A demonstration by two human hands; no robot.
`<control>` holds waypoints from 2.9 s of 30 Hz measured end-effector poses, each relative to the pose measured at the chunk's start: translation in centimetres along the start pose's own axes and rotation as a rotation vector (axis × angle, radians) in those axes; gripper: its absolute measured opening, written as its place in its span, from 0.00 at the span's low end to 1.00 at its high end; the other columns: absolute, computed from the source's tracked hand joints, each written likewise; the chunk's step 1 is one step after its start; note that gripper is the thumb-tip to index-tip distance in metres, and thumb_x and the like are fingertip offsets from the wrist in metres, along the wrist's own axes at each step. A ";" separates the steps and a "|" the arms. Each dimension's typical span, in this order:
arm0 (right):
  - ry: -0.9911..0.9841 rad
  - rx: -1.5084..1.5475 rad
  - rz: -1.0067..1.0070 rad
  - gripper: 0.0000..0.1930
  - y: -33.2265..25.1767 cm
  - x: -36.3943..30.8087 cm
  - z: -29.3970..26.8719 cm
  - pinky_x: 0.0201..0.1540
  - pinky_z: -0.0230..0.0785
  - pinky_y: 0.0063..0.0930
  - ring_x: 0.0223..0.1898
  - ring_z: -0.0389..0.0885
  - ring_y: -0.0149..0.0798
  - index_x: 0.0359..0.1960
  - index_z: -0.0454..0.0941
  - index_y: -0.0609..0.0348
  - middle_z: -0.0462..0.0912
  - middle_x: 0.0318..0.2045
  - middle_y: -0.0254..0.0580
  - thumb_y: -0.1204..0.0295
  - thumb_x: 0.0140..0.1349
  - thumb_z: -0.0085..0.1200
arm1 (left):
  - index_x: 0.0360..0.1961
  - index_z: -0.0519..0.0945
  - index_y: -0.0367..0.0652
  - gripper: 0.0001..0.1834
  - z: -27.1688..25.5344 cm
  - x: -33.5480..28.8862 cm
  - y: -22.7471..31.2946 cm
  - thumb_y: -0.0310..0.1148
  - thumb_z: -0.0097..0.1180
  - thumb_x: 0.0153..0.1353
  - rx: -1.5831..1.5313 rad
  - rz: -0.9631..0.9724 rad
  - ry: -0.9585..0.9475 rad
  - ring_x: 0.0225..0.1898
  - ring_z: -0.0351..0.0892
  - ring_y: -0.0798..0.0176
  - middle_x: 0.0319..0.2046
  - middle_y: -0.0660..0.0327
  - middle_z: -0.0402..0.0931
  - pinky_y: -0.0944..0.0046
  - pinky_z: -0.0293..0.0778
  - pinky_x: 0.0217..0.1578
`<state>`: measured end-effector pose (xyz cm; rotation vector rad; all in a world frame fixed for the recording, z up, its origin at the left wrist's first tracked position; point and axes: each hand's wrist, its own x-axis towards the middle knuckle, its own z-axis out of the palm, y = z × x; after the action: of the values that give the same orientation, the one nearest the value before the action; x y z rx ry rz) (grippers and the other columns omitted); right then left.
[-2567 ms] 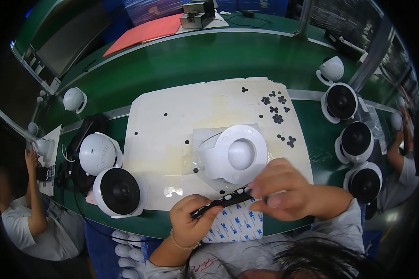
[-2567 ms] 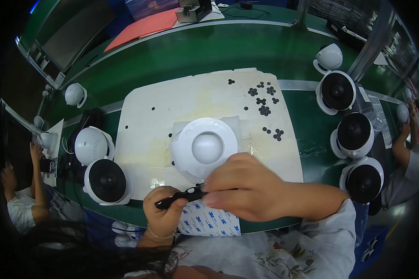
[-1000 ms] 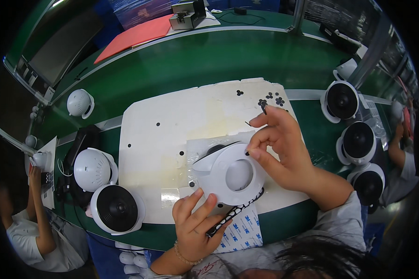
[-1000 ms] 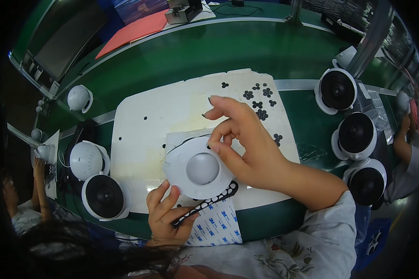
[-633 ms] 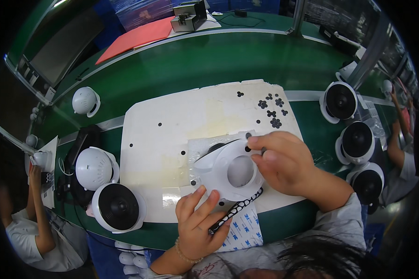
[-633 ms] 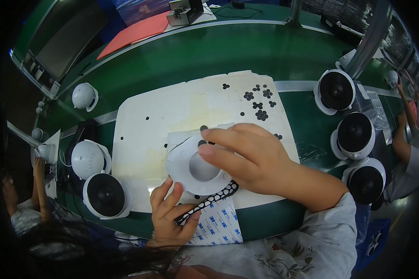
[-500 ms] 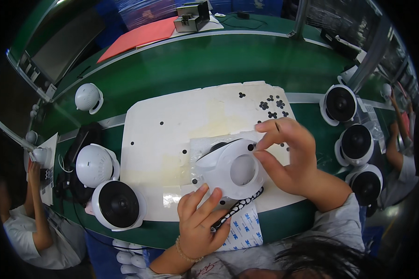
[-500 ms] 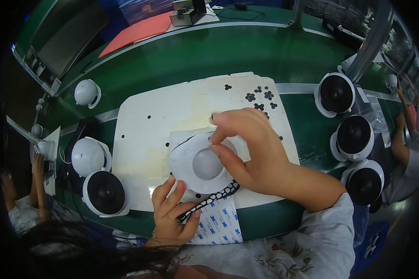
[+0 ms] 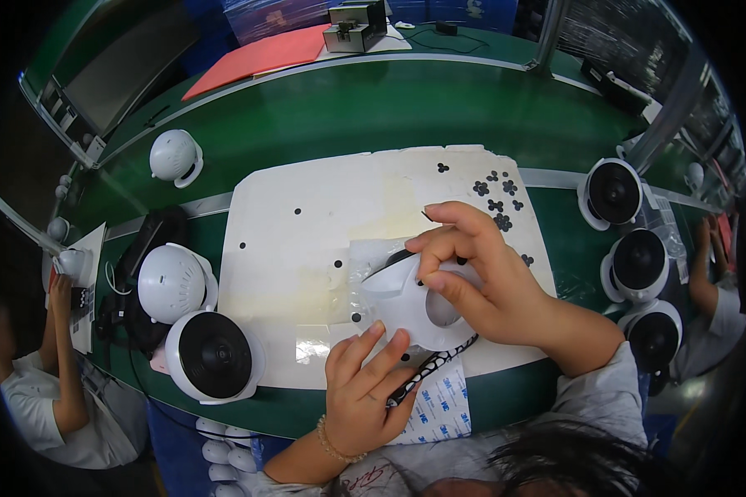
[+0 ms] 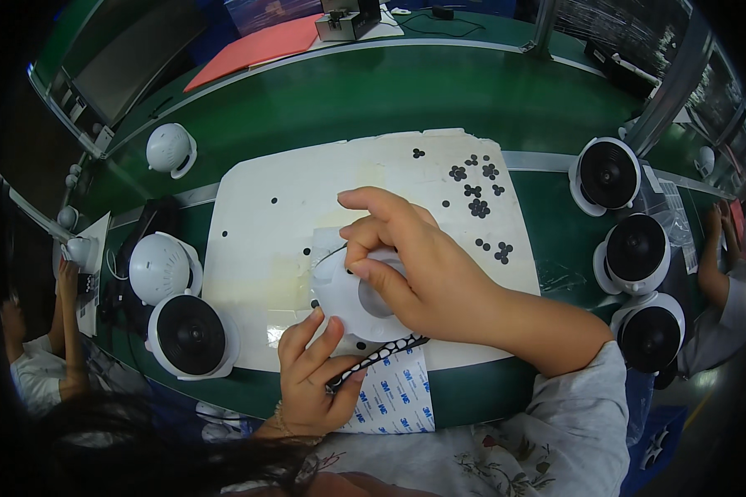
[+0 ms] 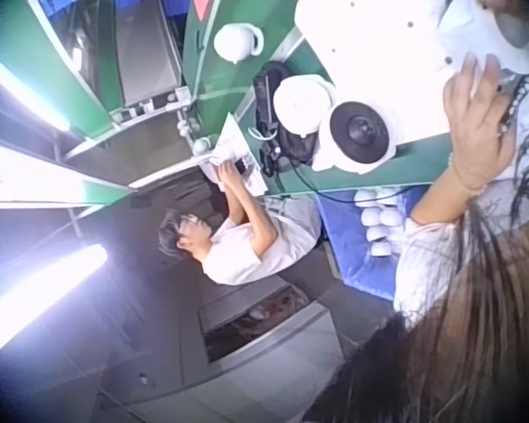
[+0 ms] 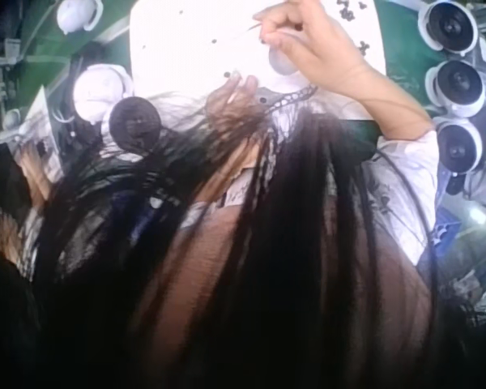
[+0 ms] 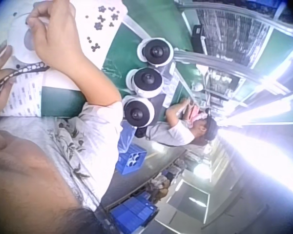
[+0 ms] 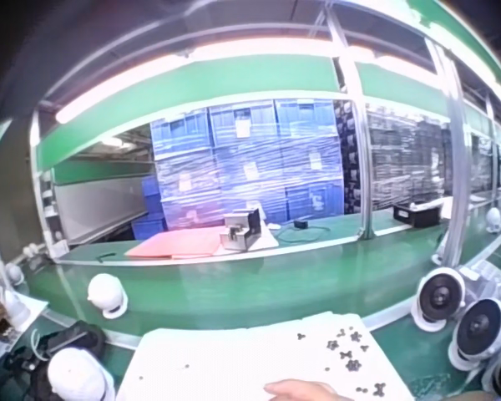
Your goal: The person repeatedly picks up small black circular stickers from a sheet and applies them to the white casing of dome security cameras. The person handles multiple camera units one at a time, placing stickers into specific holes on the casing before moving the unit aside and picking up another.
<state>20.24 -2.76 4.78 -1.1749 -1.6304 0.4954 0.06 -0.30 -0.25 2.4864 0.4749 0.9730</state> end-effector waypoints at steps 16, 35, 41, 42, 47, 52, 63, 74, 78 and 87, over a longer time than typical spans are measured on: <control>0.042 -0.339 -0.051 0.05 -0.8 -4.5 -0.6 0.60 0.37 0.46 0.62 0.48 0.56 0.31 0.78 0.49 0.63 0.55 0.45 0.68 0.50 0.55 | 0.26 0.79 0.40 0.07 0.2 0.3 0.3 0.28 0.59 0.42 -0.015 0.014 0.040 0.56 0.60 0.52 0.54 0.58 0.67 0.54 0.58 0.45; 0.070 -0.707 -0.291 0.10 1.2 -6.4 0.3 0.59 0.37 0.43 0.61 0.49 0.51 0.34 0.80 0.43 0.64 0.55 0.41 0.63 0.48 0.58 | 0.23 0.78 0.39 0.05 0.8 0.2 0.2 0.27 0.59 0.42 -0.053 -0.009 0.080 0.57 0.60 0.52 0.54 0.56 0.67 0.56 0.57 0.45; 0.167 -0.667 -0.243 0.12 -0.2 -6.7 1.0 0.54 0.44 0.42 0.59 0.53 0.47 0.36 0.79 0.42 0.67 0.53 0.35 0.62 0.47 0.58 | 0.23 0.78 0.40 0.05 0.9 0.4 0.4 0.27 0.59 0.42 -0.081 -0.022 0.085 0.56 0.60 0.51 0.53 0.56 0.67 0.56 0.57 0.45; 0.173 -0.553 -0.238 0.11 -0.4 -6.4 1.3 0.53 0.45 0.42 0.59 0.53 0.46 0.35 0.79 0.42 0.68 0.52 0.34 0.62 0.47 0.58 | 0.23 0.78 0.40 0.05 1.0 0.4 0.4 0.27 0.59 0.42 -0.081 -0.022 0.089 0.56 0.60 0.51 0.54 0.56 0.67 0.55 0.57 0.46; 0.085 -0.563 -0.425 0.06 0.1 -6.8 2.1 0.54 0.46 0.40 0.59 0.54 0.46 0.26 0.76 0.47 0.70 0.50 0.31 0.67 0.45 0.58 | 0.23 0.78 0.39 0.05 1.1 0.2 0.3 0.26 0.59 0.42 -0.051 -0.028 0.086 0.57 0.60 0.51 0.54 0.56 0.67 0.55 0.56 0.47; 0.186 -0.341 0.010 0.05 0.3 -7.2 -0.6 0.59 0.42 0.44 0.61 0.50 0.53 0.29 0.75 0.52 0.64 0.56 0.45 0.66 0.54 0.53 | 0.23 0.77 0.38 0.06 1.1 0.2 0.4 0.26 0.59 0.42 -0.067 -0.045 0.086 0.56 0.60 0.50 0.53 0.56 0.67 0.54 0.56 0.48; 0.123 -0.235 0.089 0.08 1.5 -7.1 -1.2 0.60 0.41 0.44 0.62 0.48 0.55 0.32 0.75 0.55 0.62 0.57 0.49 0.65 0.57 0.51 | 0.22 0.77 0.37 0.06 1.1 0.2 0.4 0.27 0.60 0.42 -0.044 -0.049 0.082 0.56 0.61 0.50 0.53 0.55 0.67 0.54 0.56 0.48; 0.272 0.191 0.238 0.15 2.9 -7.4 -0.8 0.50 0.58 0.33 0.49 0.66 0.39 0.43 0.71 0.60 0.71 0.44 0.44 0.69 0.54 0.54 | 0.22 0.77 0.37 0.06 0.9 0.0 0.2 0.27 0.60 0.42 -0.040 -0.040 0.076 0.56 0.60 0.49 0.54 0.54 0.66 0.52 0.56 0.48; 0.116 0.685 0.555 0.14 2.9 -6.4 -1.5 0.44 0.64 0.22 0.41 0.72 0.28 0.43 0.69 0.61 0.74 0.40 0.38 0.71 0.55 0.53 | 0.22 0.77 0.36 0.05 0.9 -0.1 -0.1 0.26 0.59 0.43 -0.112 -0.046 0.073 0.57 0.60 0.48 0.53 0.51 0.66 0.53 0.57 0.49; 0.484 -0.720 0.198 0.11 14.1 1.7 -9.2 0.41 0.67 0.30 0.37 0.75 0.37 0.38 0.74 0.59 0.75 0.35 0.41 0.70 0.54 0.49 | 0.28 0.77 0.33 0.08 -1.0 -0.4 0.0 0.27 0.58 0.48 -0.369 -0.229 0.069 0.40 0.75 0.51 0.42 0.49 0.74 0.63 0.70 0.39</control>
<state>34.80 2.90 -1.72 -1.8249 -1.2898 -0.2887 -0.90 -0.26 0.20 2.0282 0.5346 0.9579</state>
